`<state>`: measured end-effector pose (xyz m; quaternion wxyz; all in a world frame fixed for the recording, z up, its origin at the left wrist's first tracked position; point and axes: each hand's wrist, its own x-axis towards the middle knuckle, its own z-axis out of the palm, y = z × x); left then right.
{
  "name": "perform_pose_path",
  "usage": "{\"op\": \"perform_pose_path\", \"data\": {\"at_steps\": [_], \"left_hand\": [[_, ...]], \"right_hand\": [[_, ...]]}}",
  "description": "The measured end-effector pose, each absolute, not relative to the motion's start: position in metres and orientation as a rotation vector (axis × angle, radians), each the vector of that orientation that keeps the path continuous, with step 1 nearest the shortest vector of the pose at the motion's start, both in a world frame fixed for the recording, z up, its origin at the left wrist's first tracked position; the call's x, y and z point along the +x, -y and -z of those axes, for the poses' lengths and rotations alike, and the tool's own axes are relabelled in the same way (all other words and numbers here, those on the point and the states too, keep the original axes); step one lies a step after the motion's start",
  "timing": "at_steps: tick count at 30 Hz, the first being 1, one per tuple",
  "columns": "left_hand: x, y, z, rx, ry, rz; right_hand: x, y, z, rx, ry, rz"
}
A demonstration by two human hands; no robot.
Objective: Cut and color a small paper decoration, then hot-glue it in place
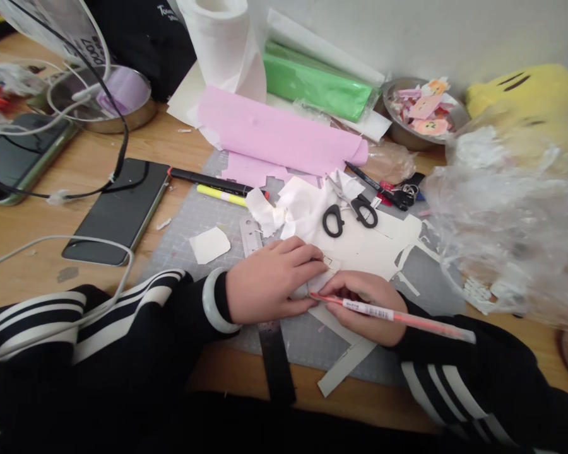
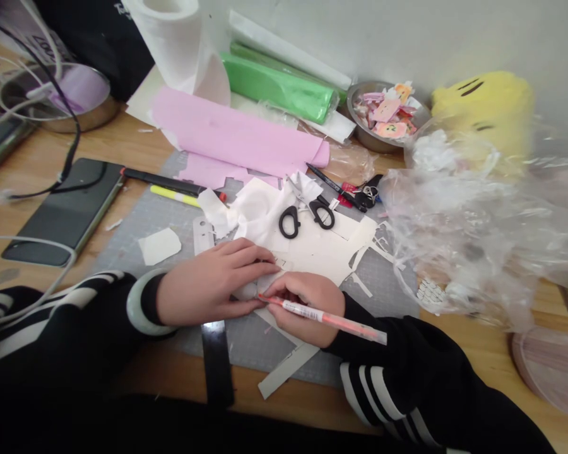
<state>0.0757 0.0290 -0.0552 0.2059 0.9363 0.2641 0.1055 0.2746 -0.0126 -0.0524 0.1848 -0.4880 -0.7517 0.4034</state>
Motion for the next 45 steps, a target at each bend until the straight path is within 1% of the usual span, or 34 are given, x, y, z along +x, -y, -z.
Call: {"op": "perform_pose_path", "data": {"at_steps": [5, 9, 15, 26, 32, 38, 45], "left_hand": [[0.0759, -0.0292, 0.0552, 2.606, -0.735, -0.296], [0.0760, -0.0290, 0.0547, 2.602, -0.744, -0.296], [0.0762, -0.0288, 0.0550, 2.605, -0.740, -0.293], [0.0770, -0.0292, 0.0566, 2.609, -0.740, -0.312], [0.0755, -0.0293, 0.0558, 2.609, -0.734, -0.313], [0.0760, -0.0293, 0.0555, 2.597, -0.735, -0.303], [0.0745, -0.0289, 0.0552, 2.598, -0.740, -0.302]], "right_hand": [[0.2737, 0.0137, 0.0570, -1.404, 2.087, -1.065], [0.2736, 0.0133, 0.0597, -1.312, 2.118, -1.038], [0.2720, 0.0098, 0.0540, -1.404, 2.113, -1.100], [0.2749, 0.0092, 0.0555, -1.366, 2.187, -1.065], [0.2748, 0.0079, 0.0551, -1.205, 2.231, -1.041], [0.2740, 0.0096, 0.0582, -1.298, 2.193, -1.026], [0.2755, 0.0068, 0.0584, -1.227, 2.275, -1.047]]}}
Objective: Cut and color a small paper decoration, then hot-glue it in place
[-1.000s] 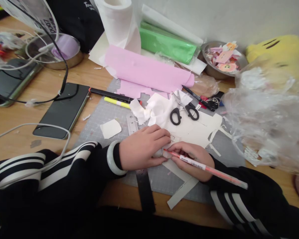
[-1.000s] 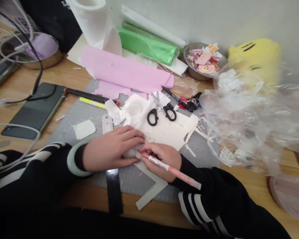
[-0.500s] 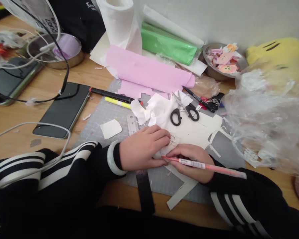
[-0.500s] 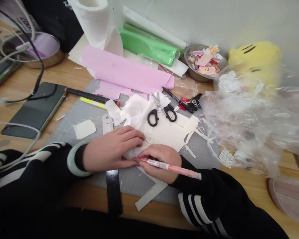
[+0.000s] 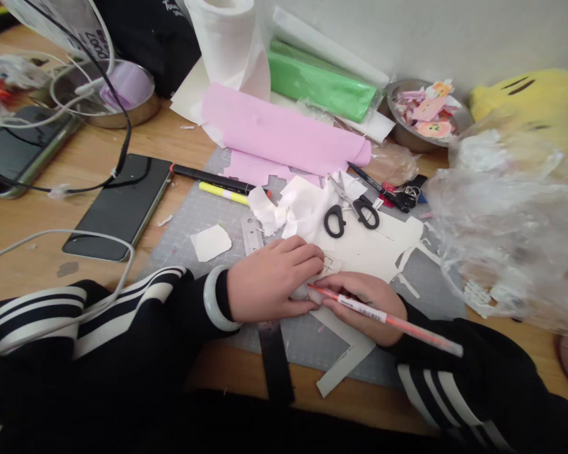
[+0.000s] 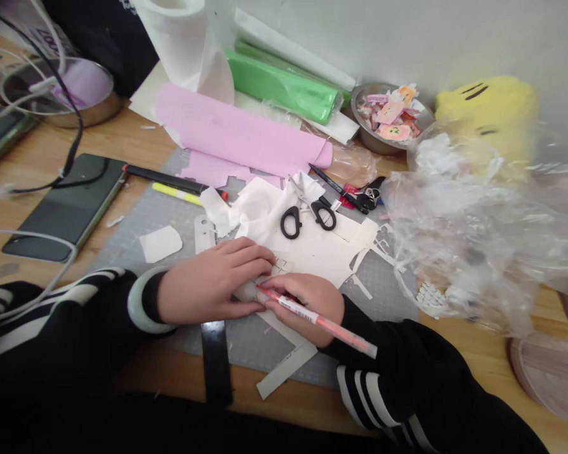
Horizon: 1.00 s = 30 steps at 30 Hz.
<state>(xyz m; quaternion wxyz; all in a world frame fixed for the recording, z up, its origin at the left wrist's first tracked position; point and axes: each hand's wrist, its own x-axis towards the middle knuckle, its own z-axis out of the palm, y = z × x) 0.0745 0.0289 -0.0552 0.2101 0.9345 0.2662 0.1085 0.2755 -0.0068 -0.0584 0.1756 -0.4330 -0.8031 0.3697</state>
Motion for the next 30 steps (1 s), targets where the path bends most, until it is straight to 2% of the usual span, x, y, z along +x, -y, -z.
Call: {"op": "perform_pose_path", "data": {"at_steps": [30], "left_hand": [[0.0765, -0.0292, 0.0559, 2.592, -0.737, -0.300]], "right_hand": [[0.2736, 0.0052, 0.0558, -1.160, 2.296, -0.911]]}}
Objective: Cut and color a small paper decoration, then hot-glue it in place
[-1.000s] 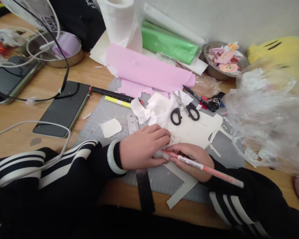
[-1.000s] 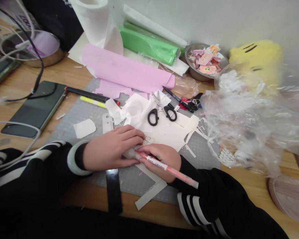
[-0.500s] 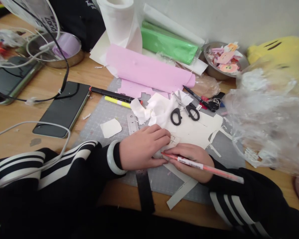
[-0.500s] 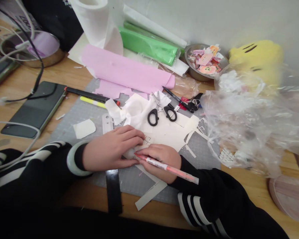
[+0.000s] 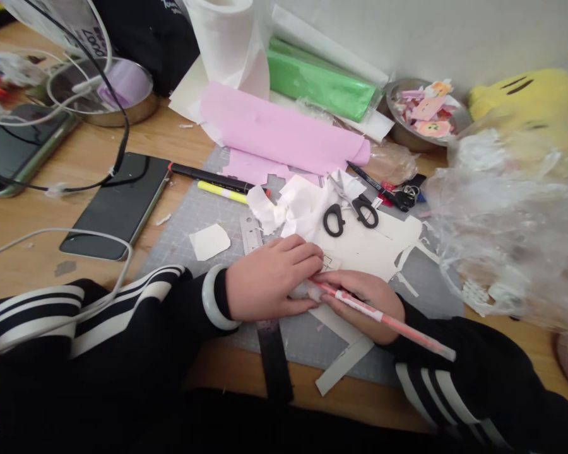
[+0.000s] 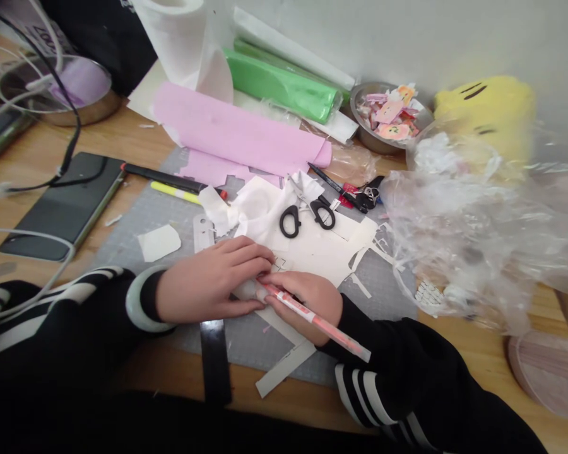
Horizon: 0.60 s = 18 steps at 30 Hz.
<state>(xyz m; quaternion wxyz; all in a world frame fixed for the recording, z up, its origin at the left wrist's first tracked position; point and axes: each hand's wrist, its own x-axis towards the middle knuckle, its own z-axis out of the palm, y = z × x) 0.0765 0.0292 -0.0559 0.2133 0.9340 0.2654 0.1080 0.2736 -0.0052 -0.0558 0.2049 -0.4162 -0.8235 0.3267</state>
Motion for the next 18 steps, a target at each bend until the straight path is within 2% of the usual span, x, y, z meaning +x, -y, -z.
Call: {"op": "perform_pose_path", "data": {"at_steps": [18], "left_hand": [[0.0762, -0.0286, 0.0567, 2.598, -0.739, -0.306]], "right_hand": [[0.2725, 0.0060, 0.0547, -1.199, 2.303, -0.885]]}}
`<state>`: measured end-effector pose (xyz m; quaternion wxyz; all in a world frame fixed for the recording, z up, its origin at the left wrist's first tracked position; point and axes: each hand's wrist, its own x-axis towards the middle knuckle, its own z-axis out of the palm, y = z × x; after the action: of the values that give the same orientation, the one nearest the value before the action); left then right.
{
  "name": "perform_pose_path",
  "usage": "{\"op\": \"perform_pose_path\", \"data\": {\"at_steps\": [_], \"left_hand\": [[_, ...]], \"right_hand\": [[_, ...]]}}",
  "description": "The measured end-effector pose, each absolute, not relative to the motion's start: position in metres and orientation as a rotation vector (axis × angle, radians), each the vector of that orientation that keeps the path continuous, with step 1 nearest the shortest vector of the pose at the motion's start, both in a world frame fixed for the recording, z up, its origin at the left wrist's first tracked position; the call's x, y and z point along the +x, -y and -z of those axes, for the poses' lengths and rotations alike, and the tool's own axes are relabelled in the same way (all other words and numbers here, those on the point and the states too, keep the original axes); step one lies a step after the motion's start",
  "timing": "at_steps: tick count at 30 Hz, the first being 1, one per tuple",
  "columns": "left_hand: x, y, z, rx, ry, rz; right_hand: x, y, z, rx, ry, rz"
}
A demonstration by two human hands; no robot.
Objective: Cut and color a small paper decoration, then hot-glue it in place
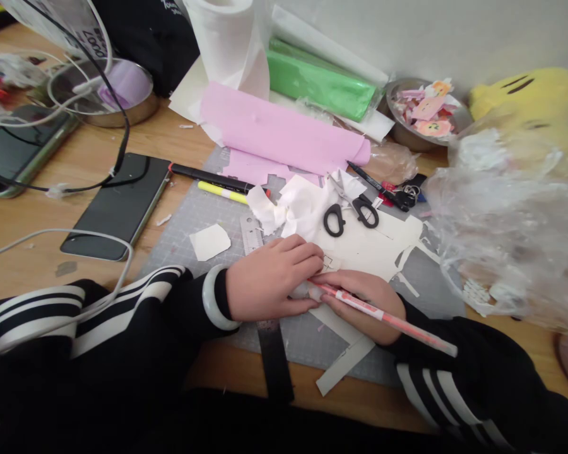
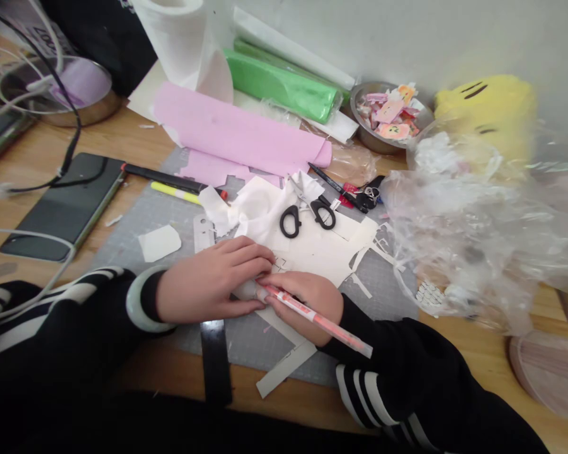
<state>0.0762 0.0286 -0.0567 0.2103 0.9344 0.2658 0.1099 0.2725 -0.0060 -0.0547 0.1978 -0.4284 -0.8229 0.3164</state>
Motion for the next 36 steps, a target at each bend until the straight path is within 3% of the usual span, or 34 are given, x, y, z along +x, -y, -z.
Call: {"op": "perform_pose_path", "data": {"at_steps": [36], "left_hand": [[0.0764, -0.0293, 0.0558, 2.598, -0.730, -0.291]], "right_hand": [[0.2734, 0.0069, 0.0517, -1.224, 2.313, -0.917]]}}
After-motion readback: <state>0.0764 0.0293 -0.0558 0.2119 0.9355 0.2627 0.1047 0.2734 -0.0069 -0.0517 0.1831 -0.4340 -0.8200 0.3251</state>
